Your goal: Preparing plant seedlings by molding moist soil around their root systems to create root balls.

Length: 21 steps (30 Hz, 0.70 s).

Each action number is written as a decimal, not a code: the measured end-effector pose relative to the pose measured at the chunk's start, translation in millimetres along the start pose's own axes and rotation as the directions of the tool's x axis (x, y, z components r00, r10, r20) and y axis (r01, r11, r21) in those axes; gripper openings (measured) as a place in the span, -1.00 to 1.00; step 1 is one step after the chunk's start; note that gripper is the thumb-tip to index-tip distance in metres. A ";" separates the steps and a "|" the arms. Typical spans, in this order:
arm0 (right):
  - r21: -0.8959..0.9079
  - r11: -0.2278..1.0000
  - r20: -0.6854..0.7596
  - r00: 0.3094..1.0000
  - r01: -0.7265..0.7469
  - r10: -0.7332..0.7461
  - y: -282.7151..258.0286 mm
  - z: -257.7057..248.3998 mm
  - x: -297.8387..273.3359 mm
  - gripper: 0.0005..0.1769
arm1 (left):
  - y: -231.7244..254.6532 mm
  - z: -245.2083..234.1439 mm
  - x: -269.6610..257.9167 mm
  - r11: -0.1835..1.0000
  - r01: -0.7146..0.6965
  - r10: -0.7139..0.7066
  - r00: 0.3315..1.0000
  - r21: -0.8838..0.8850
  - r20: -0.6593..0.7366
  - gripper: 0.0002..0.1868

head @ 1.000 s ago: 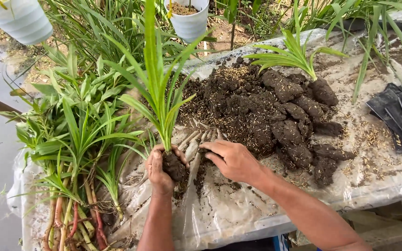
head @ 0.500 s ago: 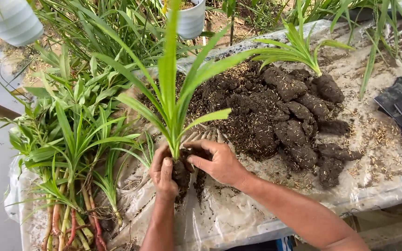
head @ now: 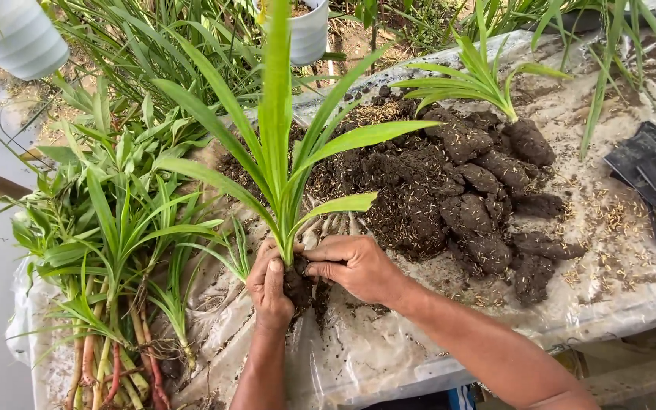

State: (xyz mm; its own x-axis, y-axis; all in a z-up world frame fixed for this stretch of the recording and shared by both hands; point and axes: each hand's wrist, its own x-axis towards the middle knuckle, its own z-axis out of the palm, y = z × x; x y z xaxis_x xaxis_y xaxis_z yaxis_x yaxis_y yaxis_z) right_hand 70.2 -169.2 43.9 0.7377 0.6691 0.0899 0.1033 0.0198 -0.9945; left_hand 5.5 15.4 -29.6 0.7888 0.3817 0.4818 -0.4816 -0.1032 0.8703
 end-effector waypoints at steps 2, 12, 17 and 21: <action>-0.034 0.999 0.002 0.999 0.035 -0.035 5.8 0.8 -2.5 -0.74 | -3.1 -1.4 -2.7 0.999 -0.044 0.044 0.999 0.002 -0.024 -0.49; -0.367 0.856 -0.056 0.910 0.364 -0.411 35.8 19.5 -9.3 -0.88 | 11.4 10.7 -2.7 0.946 -0.175 0.180 0.984 0.274 0.007 -0.44; -0.935 0.016 0.276 0.756 0.354 -0.594 24.6 35.1 -25.5 -0.70 | -6.8 10.1 -7.4 0.892 -0.227 0.225 0.973 0.390 0.051 -0.56; -0.940 -0.046 0.295 0.734 0.339 -0.612 15.5 45.1 -29.0 -0.58 | 9.2 17.3 -4.0 0.895 -0.192 0.201 0.979 0.402 0.020 -0.50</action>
